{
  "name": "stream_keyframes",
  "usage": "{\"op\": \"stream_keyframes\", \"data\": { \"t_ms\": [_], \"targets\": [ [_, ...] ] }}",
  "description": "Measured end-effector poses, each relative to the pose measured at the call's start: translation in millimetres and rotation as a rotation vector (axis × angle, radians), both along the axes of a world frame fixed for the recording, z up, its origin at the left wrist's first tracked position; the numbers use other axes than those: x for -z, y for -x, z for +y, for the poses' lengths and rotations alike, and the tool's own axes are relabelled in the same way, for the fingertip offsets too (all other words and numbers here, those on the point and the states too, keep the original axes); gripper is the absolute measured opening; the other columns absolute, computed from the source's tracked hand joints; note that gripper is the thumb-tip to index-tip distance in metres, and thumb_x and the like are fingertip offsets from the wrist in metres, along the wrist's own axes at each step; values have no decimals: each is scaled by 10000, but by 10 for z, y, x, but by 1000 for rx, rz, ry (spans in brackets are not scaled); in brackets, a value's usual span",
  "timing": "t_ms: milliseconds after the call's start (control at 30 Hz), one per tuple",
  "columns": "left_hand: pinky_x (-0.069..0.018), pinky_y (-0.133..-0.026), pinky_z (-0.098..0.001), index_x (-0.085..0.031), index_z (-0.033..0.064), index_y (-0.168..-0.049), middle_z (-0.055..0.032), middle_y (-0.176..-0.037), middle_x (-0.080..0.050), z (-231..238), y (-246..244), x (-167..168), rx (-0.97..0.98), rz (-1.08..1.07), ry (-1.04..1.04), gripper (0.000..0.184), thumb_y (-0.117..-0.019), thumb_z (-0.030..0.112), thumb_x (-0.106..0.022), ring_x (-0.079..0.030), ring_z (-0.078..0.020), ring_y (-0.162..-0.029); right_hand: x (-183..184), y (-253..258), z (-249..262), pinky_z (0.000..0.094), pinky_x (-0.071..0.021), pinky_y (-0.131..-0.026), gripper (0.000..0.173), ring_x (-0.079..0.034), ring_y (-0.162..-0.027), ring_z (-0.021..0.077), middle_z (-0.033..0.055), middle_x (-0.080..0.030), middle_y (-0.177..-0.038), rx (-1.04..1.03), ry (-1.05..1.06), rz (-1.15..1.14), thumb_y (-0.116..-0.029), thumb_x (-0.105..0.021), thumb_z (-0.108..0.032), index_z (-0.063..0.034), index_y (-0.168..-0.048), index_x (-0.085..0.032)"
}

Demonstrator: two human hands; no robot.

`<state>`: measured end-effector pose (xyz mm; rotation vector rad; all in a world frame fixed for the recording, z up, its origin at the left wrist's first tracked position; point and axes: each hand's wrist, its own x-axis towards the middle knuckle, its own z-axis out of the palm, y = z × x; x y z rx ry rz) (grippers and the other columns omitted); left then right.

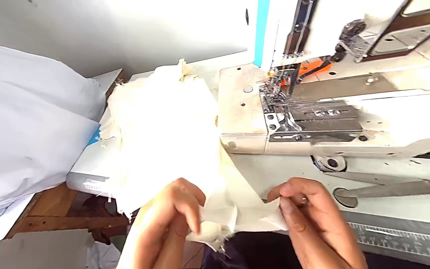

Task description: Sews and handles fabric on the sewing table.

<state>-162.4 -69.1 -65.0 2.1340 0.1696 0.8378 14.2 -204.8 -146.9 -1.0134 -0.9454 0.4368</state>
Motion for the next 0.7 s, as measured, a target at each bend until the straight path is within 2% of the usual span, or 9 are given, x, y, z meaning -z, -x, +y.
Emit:
{"op": "stream_keyframes", "data": {
  "t_ms": [67,133,167,233,300,433,567,633,700],
  "targets": [
    [-476,-806,-129,-581,120,-1005,-27,-969,-597,69,102,-231,-76,111,-464,163,-1074,153,-438,-591,-37,-917,-63,-52,50,84,-476,-848,148,-595,-968,-73,-59,-626,-1028,118,-44,-313,-1108,-434,-178,-139,-1114,-576],
    [-416,-651,-203,-660,186,-1121,-30,-870,-578,75,153,-295,-191,139,-814,214,-1069,316,-499,-540,-105,-741,-78,-82,77,106,-438,-878,175,-556,-986,-10,-5,-566,-1029,181,-115,-500,-1083,-486,-172,-152,-1160,-641],
    [-365,-614,-229,-678,214,-1192,-22,-837,-543,79,155,-285,-236,142,-917,298,-1057,433,-528,-487,-118,-685,-68,-83,93,106,-420,-872,183,-538,-979,-1,-6,-545,-1027,209,-134,-549,-1066,-545,-213,-181,-1202,-663],
    [-309,-572,-254,-687,196,-1213,-11,-742,-456,94,125,-226,-288,102,-1028,372,-1016,495,-590,-401,-137,-604,-36,-67,127,99,-385,-852,243,-504,-950,-4,-24,-511,-1009,272,-140,-599,-1013,-659,-312,-236,-1243,-679],
    [-287,-561,-269,-701,134,-1164,-14,-683,-417,93,98,-175,-289,52,-1071,341,-1025,430,-603,-363,-149,-575,4,-58,152,112,-373,-817,254,-486,-897,12,-20,-489,-964,335,-150,-618,-992,-692,-299,-248,-1241,-692],
    [-282,-576,-287,-702,98,-1088,-16,-666,-416,78,57,-134,-298,34,-1124,228,-1049,277,-566,-354,-163,-583,36,-85,179,153,-345,-731,245,-450,-796,49,-10,-461,-894,438,-103,-689,-1020,-631,-313,-290,-1257,-690],
    [-287,-588,-287,-714,115,-1069,-17,-725,-473,131,16,-52,-345,27,-1169,310,-1053,377,-549,-381,-165,-615,70,-131,183,176,-353,-703,270,-456,-778,75,6,-467,-892,458,-57,-760,-1055,-551,-360,-289,-1281,-680],
    [-385,-713,-279,-692,133,-1082,-19,-905,-650,191,-3,56,-321,-16,-1049,260,-1067,341,-537,-529,-150,-763,77,-137,189,167,-377,-748,256,-481,-821,79,10,-493,-920,437,-56,-753,-1061,-545,-339,-254,-1256,-687],
    [-511,-1002,-268,-657,138,-1126,12,-1134,-729,211,-85,196,-208,-75,-665,182,-1088,233,-506,-675,-90,-1075,88,-125,206,166,-422,-777,223,-528,-844,98,27,-551,-918,408,-76,-716,-1063,-553,-273,-177,-1200,-701]
  ]
}}
